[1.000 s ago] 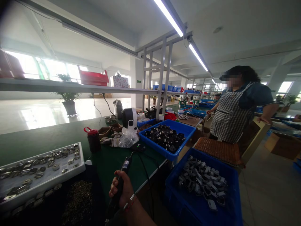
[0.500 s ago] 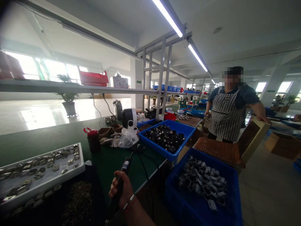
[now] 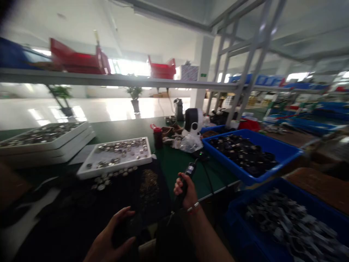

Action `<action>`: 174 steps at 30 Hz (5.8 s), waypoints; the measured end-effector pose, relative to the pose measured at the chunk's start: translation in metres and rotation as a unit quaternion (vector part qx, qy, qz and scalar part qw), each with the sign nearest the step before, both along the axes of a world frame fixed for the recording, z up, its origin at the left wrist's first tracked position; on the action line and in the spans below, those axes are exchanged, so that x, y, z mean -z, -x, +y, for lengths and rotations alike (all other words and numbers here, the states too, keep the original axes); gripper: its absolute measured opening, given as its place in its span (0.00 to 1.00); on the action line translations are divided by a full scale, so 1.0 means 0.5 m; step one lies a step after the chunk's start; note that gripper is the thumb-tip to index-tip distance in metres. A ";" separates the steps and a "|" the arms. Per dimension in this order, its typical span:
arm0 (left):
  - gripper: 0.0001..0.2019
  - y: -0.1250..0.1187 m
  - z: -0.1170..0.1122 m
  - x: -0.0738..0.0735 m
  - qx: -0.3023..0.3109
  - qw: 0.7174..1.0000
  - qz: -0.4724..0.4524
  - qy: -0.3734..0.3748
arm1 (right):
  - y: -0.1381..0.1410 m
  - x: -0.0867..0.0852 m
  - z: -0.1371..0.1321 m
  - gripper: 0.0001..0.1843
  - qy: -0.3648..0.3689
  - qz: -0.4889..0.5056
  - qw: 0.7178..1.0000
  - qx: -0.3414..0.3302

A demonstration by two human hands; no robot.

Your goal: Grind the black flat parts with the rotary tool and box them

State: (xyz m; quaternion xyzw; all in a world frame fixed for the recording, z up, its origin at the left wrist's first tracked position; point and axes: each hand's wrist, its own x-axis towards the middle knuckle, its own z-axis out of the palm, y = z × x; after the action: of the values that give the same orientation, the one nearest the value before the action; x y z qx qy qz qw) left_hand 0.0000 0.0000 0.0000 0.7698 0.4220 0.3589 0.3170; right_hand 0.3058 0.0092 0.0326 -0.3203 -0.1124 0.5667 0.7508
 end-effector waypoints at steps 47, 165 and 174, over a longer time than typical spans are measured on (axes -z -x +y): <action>0.46 0.001 -0.032 -0.042 0.044 0.995 -0.031 0.078 | 0.157 -0.146 -0.022 0.15 -0.074 -0.330 0.890 0.306; 0.44 -0.014 -0.022 -0.034 0.054 0.991 -0.095 0.083 | 0.277 -0.141 -0.022 0.10 -0.127 -0.290 0.934 0.165; 0.31 -0.015 -0.017 -0.033 0.071 0.991 -0.093 0.064 | 0.268 -0.130 -0.035 0.09 -0.160 -0.286 0.936 0.130</action>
State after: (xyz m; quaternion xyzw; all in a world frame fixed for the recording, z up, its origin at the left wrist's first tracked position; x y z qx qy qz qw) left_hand 0.0077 -0.0083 0.0167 0.7392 0.3573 0.3778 0.4280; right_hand 0.1721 -0.0082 0.0977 -0.3563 -0.3687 0.3232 0.7954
